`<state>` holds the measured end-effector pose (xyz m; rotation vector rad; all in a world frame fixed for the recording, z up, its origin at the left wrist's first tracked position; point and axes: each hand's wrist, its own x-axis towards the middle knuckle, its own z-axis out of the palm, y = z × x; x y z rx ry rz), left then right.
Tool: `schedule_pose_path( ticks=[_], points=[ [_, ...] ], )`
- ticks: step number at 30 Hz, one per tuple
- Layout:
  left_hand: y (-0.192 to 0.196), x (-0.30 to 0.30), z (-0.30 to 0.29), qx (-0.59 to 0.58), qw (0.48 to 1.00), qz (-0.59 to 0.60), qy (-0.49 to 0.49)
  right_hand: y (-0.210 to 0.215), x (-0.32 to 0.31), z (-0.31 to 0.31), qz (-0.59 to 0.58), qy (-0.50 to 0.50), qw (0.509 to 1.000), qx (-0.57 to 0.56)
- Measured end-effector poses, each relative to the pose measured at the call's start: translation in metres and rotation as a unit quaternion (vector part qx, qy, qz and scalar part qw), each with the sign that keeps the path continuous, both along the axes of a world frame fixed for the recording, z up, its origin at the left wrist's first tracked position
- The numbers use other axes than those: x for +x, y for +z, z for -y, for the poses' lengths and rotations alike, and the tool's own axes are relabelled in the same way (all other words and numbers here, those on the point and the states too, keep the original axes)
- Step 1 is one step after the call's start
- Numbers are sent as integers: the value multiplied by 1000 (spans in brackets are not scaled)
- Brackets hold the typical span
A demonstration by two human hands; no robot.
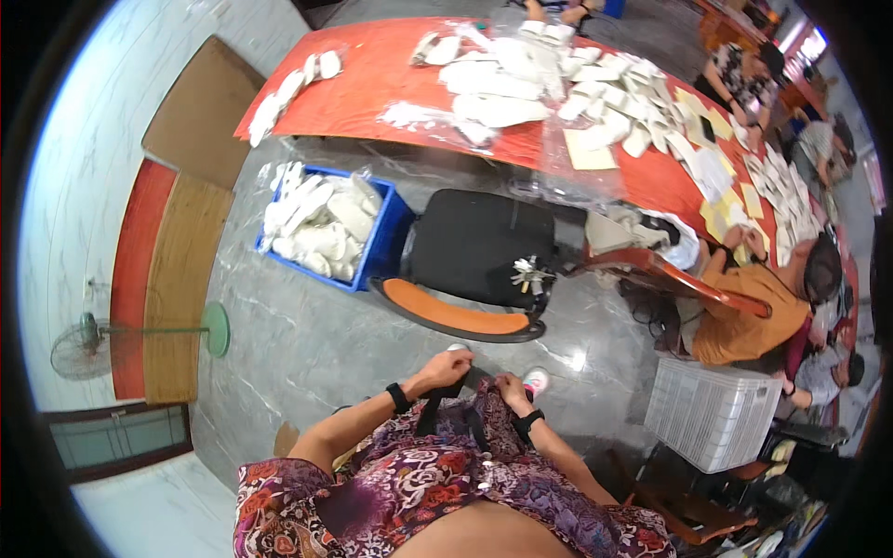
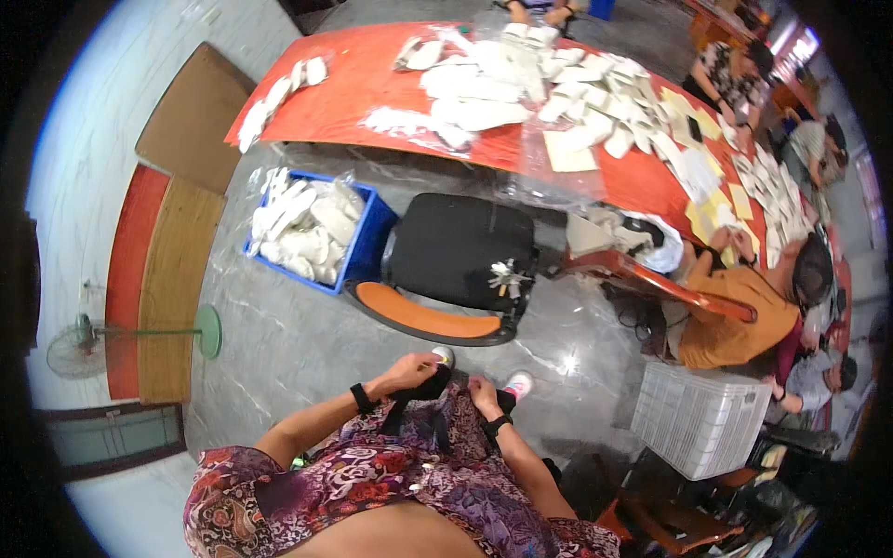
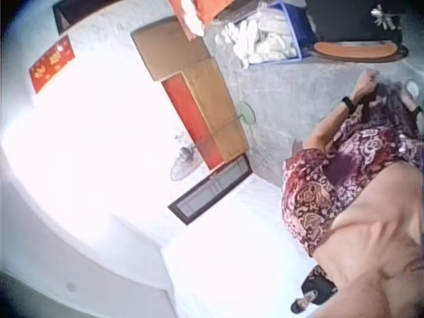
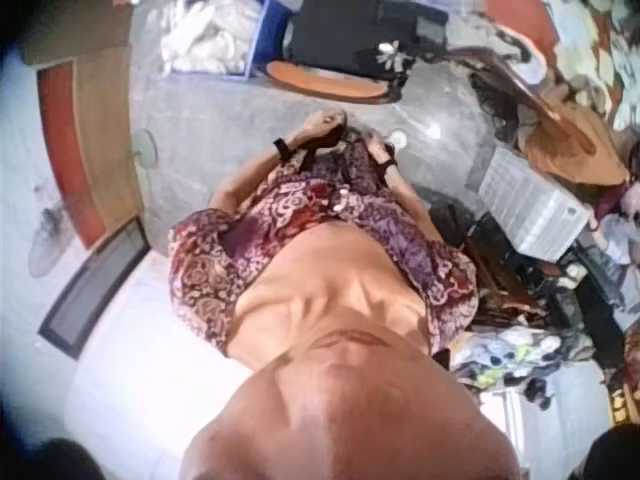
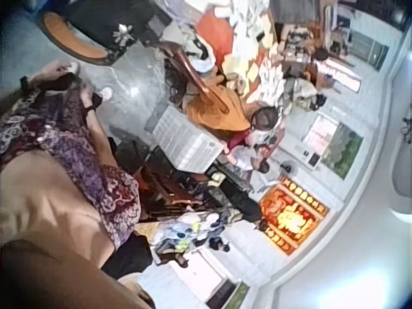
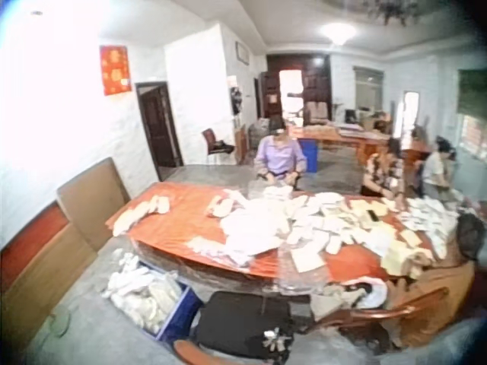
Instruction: Packing slippers into plastic bags and organizing them into a bin.
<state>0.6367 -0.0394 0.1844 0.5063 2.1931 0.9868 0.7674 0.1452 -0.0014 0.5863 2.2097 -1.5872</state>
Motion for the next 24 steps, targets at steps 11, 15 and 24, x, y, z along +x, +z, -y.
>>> schedule_pose_path(
  ticks=[11,15,24],
  points=[
    [-20,-37,208,40,933,74,350,108,-125,147,60,138,980,-127],
    [-17,-50,255,44,923,149,353,97,-140,187,-15,178,982,-60],
    [-42,-130,413,-1,937,93,336,105,-172,250,114,-228,951,-175]
  ],
)
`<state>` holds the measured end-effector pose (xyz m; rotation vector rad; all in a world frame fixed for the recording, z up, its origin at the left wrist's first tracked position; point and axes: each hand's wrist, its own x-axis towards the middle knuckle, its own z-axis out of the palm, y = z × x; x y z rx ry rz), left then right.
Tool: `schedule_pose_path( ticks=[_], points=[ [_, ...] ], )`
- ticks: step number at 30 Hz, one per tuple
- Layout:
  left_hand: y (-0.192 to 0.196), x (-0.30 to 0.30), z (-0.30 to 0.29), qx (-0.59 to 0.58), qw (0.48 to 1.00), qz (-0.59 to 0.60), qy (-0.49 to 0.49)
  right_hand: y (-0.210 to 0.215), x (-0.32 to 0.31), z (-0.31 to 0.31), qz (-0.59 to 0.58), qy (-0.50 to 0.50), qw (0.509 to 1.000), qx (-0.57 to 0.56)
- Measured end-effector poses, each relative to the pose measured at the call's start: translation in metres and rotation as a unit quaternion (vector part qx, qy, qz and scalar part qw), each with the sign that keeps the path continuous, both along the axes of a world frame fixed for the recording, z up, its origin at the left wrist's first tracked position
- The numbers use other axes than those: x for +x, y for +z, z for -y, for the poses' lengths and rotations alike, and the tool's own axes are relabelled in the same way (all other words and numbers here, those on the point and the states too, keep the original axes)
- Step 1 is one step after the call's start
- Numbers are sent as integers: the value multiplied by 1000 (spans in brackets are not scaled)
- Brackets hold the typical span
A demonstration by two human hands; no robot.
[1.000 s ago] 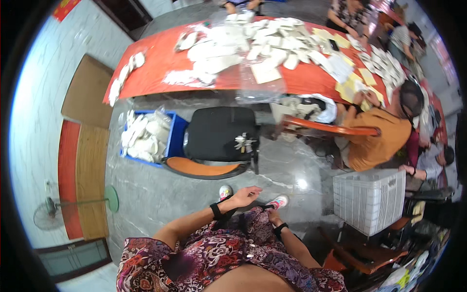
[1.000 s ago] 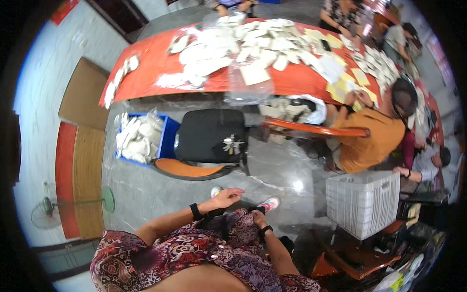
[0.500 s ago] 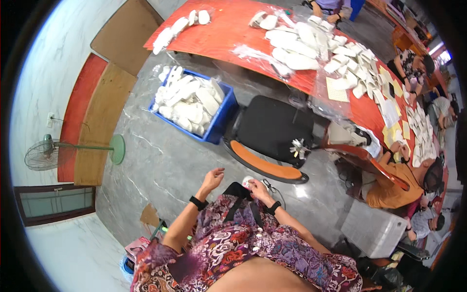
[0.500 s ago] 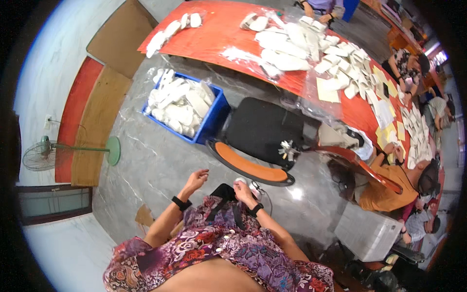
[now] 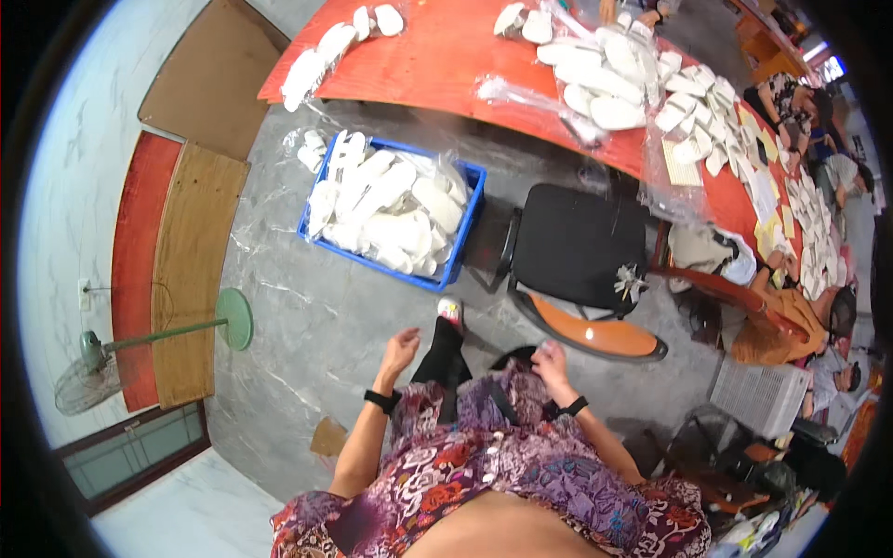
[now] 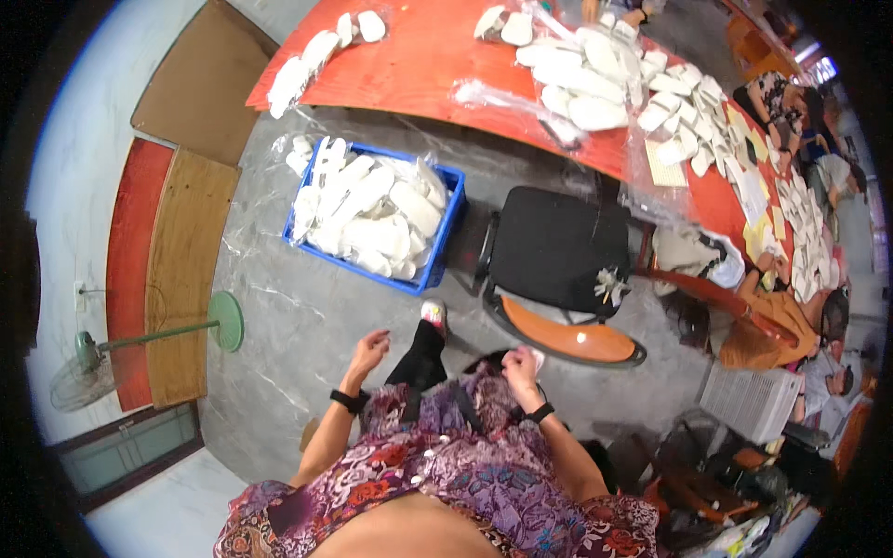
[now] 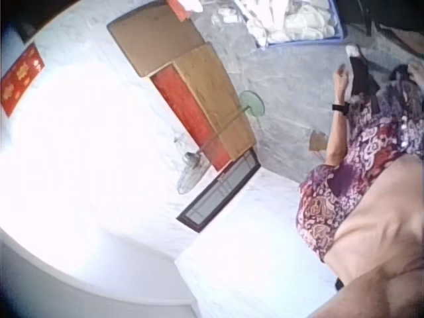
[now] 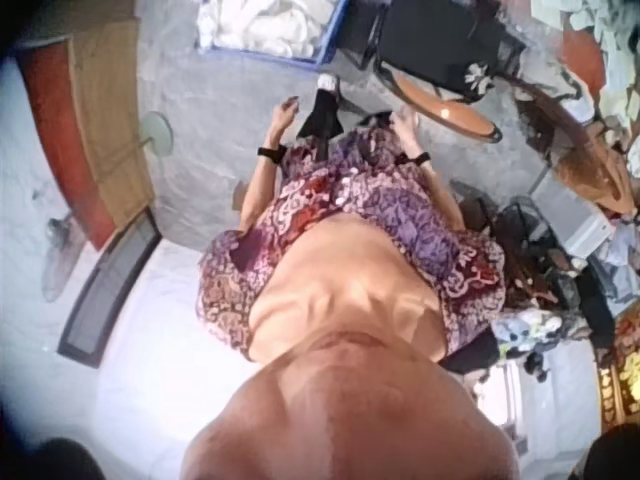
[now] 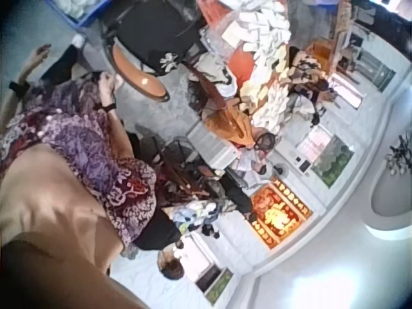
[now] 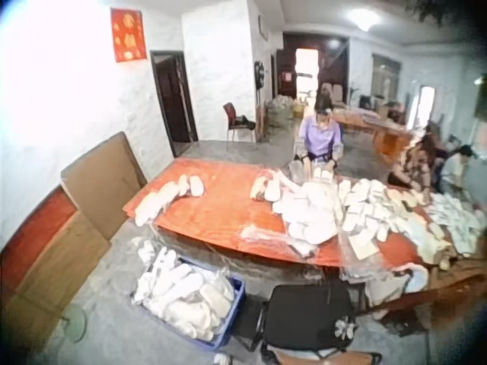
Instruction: Packing slippers into plastic bags and organizing them into a bin.
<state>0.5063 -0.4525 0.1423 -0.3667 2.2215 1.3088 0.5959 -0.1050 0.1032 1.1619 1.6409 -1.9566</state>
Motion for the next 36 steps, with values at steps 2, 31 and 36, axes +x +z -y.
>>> schedule_pose_path(
  ticks=[2,31,36],
  points=[
    [-2,-16,33,-5,1000,3,4,37,-9,14,-5,-134,991,-14],
    [47,-143,104,71,994,51,-65,170,-235,115,-205,-102,930,-287],
    [47,-127,140,67,996,35,38,235,-310,118,-260,-46,917,-300]
  ],
)
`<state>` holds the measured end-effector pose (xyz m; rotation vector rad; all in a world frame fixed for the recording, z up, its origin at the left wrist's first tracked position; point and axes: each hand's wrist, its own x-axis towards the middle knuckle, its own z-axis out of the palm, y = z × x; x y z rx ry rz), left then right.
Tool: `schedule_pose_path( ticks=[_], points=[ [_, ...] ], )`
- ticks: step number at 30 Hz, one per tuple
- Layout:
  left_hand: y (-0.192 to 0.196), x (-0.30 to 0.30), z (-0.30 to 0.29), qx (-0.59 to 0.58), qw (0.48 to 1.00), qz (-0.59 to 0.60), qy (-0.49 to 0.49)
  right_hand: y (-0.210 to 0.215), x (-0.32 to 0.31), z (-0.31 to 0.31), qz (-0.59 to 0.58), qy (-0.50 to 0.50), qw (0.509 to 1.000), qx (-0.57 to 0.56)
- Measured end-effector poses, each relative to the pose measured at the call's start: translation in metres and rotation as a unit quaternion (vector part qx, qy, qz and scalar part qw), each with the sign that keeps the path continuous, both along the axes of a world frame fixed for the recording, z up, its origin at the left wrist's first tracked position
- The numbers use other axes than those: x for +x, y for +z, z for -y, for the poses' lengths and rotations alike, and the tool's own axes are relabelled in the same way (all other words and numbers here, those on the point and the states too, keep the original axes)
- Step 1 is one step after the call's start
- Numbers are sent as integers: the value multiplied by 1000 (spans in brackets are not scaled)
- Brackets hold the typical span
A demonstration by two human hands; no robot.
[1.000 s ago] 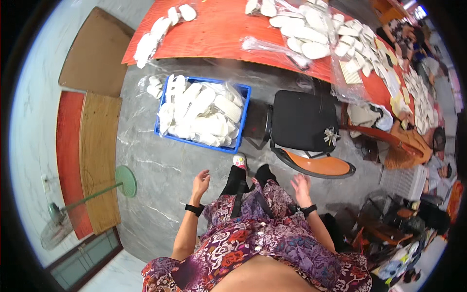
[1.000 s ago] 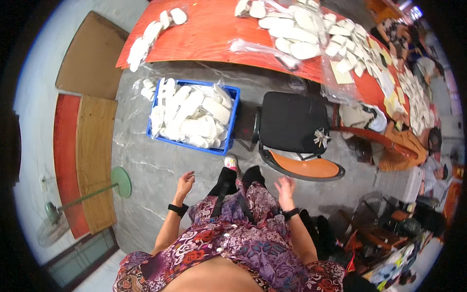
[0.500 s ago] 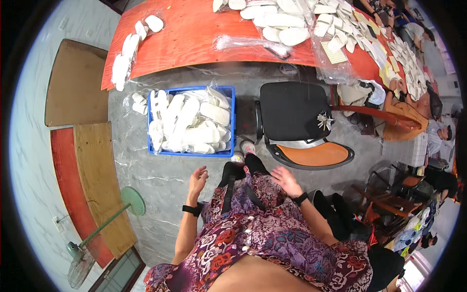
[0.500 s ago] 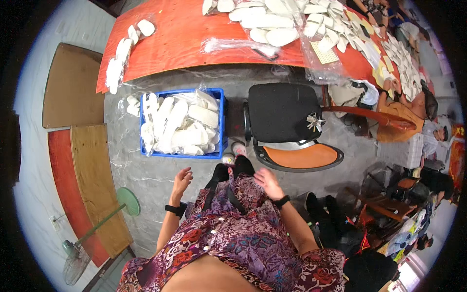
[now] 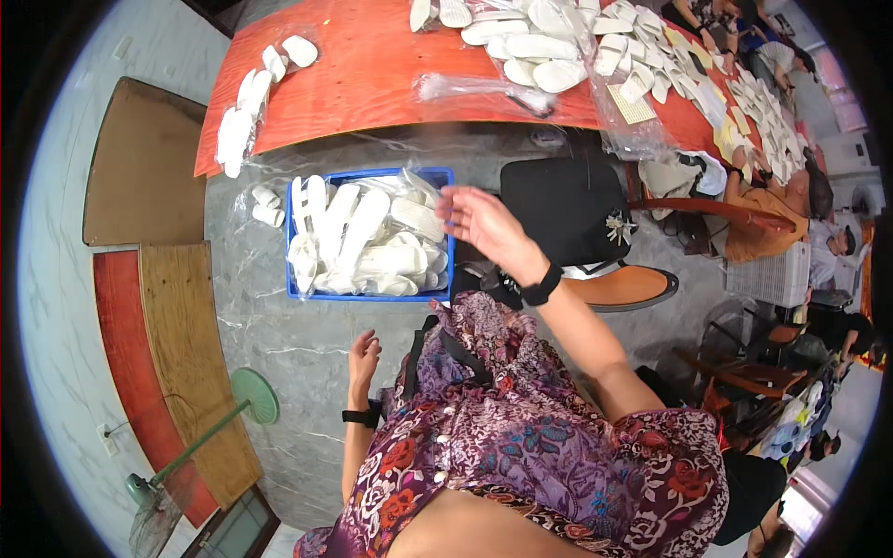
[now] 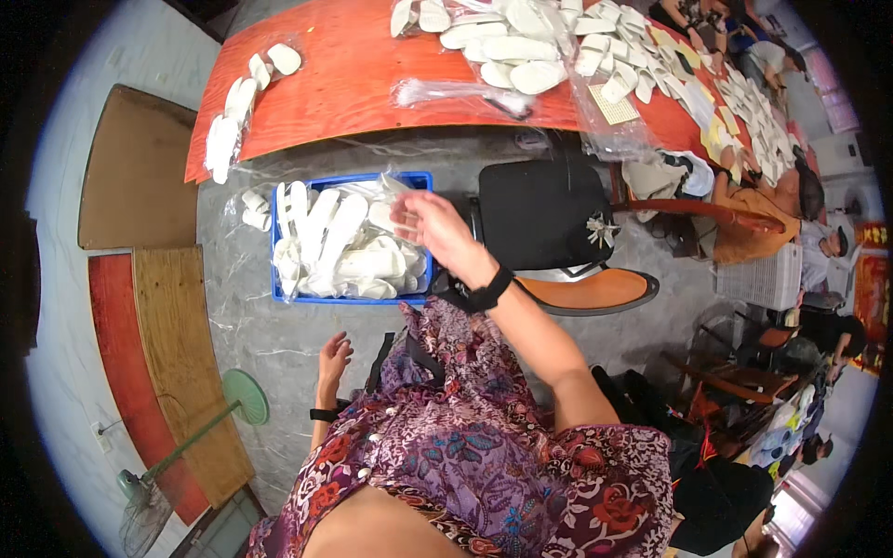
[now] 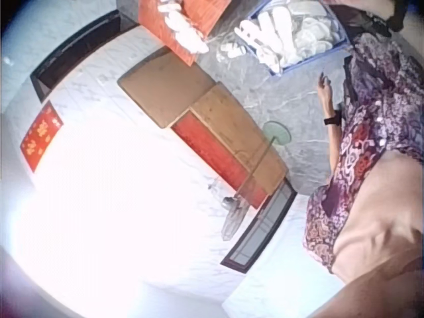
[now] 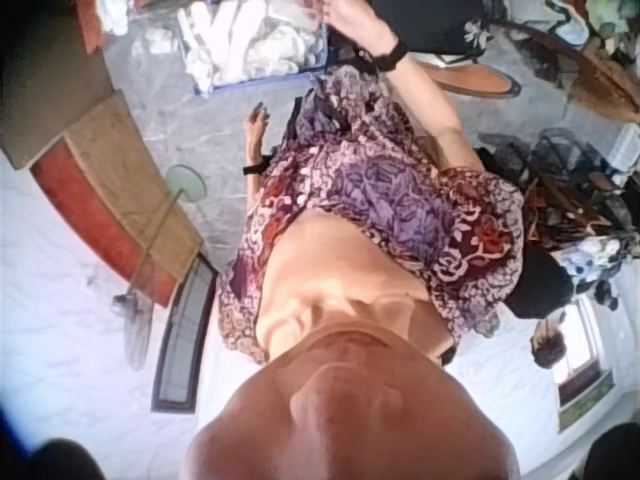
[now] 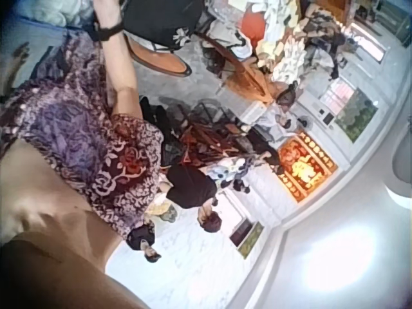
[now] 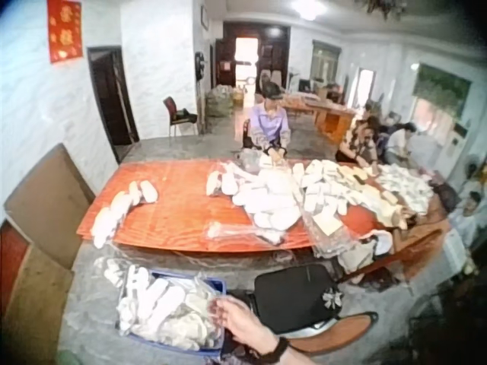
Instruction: Packing slippers into plastic bags and organizing them into a bin.
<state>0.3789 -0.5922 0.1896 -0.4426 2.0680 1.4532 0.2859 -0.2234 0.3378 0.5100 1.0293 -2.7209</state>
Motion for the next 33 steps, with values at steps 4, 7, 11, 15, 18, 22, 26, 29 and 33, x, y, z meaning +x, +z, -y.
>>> schedule_pose_path(
  ticks=[4,7,11,15,18,22,26,29,33],
  points=[
    [0,10,16,-10,1000,11,19,45,-40,-15,-49,7,998,48],
    [-1,11,15,-9,999,5,33,67,-63,-38,-65,-2,994,85],
    [5,-3,2,-10,998,10,60,88,-100,-73,-87,16,993,84],
    [7,-27,-15,-20,996,38,76,99,-136,-103,-82,13,992,98],
    [12,-58,-35,-38,996,43,66,92,-166,-132,-75,13,993,94],
    [21,-96,-72,-45,993,67,81,61,-196,-176,-26,7,997,67],
    [40,-144,-123,-33,993,86,74,42,-214,-205,31,-35,997,55],
    [44,-177,-159,-16,994,94,44,26,-225,-228,70,-52,994,58],
    [44,-217,-189,3,998,56,38,18,-230,-246,89,-78,991,57]
  ],
)
